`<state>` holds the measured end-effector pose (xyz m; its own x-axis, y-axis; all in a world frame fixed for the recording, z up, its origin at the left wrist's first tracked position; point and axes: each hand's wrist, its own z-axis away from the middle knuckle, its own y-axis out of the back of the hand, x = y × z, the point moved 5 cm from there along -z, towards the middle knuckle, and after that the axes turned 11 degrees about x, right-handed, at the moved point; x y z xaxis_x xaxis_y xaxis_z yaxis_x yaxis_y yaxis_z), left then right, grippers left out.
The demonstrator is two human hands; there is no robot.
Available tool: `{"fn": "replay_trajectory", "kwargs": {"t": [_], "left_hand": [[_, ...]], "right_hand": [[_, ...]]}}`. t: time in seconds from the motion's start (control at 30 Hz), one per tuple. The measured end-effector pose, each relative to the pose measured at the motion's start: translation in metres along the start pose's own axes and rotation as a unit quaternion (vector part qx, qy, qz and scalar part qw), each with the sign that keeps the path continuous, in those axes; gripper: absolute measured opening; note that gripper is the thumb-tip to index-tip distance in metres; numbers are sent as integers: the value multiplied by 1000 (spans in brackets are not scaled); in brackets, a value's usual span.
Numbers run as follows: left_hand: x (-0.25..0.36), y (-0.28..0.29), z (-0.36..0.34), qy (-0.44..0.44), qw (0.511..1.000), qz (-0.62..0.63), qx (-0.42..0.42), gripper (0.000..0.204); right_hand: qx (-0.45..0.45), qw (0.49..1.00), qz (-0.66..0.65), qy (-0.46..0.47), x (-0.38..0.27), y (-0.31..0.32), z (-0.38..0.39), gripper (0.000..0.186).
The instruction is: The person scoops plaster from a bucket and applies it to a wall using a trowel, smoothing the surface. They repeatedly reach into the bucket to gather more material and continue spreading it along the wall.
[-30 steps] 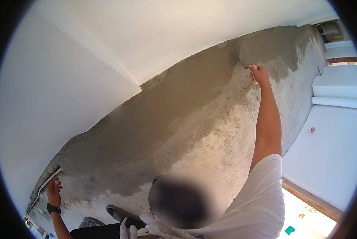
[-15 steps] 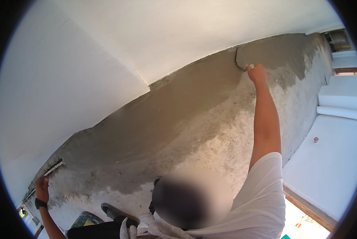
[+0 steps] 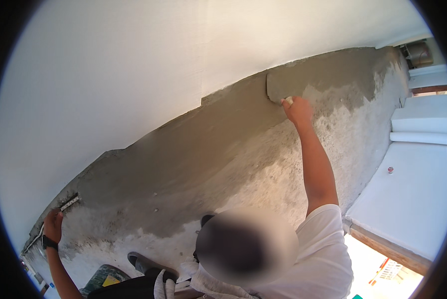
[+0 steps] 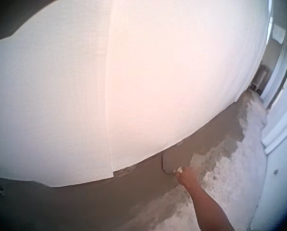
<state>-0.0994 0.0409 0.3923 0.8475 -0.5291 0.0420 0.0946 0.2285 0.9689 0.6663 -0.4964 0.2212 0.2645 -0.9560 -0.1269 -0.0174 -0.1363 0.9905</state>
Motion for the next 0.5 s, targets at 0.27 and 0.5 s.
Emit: {"fn": "replay_trajectory", "kwargs": {"t": [0.27, 0.5], "left_hand": [[-42, -13, 13, 10, 998, 35, 44, 43], [-67, -28, 26, 7, 999, 45, 19, 42]], "right_hand": [[-40, 998, 0, 45, -75, -4, 78, 45], [-75, 992, 9, 104, -121, -2, 139, 42]]}}
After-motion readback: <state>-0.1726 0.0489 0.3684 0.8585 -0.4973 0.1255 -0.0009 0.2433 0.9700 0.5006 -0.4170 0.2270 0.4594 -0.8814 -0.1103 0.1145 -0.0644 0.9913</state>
